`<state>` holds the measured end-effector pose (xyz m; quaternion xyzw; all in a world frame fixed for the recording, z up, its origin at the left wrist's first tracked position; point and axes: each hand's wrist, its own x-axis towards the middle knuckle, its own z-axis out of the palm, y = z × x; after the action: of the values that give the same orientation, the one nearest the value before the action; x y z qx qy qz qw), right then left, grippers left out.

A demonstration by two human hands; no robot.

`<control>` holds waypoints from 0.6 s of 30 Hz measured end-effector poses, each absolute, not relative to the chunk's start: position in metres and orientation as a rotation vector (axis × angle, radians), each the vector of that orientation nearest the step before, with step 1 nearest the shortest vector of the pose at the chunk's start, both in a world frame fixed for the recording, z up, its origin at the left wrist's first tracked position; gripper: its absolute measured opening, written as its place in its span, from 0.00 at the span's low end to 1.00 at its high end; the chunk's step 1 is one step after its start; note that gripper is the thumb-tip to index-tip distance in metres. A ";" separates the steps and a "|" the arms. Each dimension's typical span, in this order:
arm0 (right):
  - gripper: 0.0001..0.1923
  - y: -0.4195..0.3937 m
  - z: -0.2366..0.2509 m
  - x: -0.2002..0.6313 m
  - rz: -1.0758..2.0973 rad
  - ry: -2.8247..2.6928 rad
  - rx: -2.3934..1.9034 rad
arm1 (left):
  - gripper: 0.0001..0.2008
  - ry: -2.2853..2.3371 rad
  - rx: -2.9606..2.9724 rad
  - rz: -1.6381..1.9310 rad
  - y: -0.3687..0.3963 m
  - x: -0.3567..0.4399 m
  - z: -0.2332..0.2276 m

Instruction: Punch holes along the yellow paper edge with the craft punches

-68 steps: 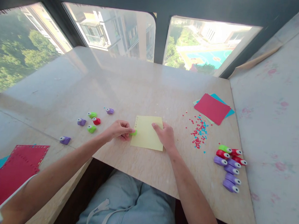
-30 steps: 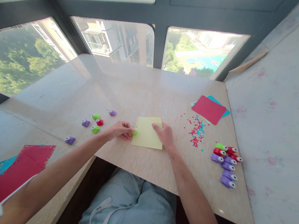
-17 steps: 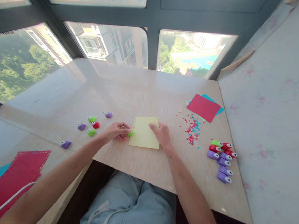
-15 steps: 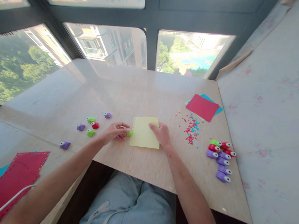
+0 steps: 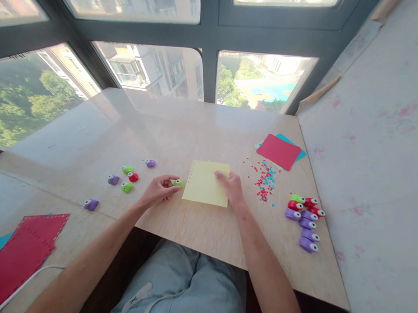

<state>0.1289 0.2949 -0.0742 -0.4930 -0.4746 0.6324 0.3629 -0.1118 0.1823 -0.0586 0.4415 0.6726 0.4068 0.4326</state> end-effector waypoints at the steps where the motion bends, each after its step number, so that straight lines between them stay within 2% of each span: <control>1: 0.29 0.295 -0.074 0.130 1.619 -1.216 -1.276 | 0.22 1.680 1.108 1.034 0.181 -0.112 -0.061; 4: 0.29 0.295 -0.075 0.132 1.588 -1.227 -1.288 | 0.19 1.693 1.059 1.160 0.177 -0.113 -0.064; 10: 0.30 0.292 -0.078 0.132 1.558 -1.291 -1.272 | 0.21 1.645 0.852 1.453 0.173 -0.116 -0.065; 14: 0.27 0.291 -0.077 0.132 1.543 -1.383 -1.264 | 0.21 1.621 0.786 1.547 0.175 -0.115 -0.068; 18: 0.21 0.289 -0.068 0.127 1.776 -1.636 -1.175 | 0.23 1.622 0.752 1.612 0.177 -0.112 -0.070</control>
<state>0.1270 0.2886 -0.0683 -0.4263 -0.5934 0.6441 0.2263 -0.1115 0.1770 -0.0703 0.2915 0.6287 0.6252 0.3590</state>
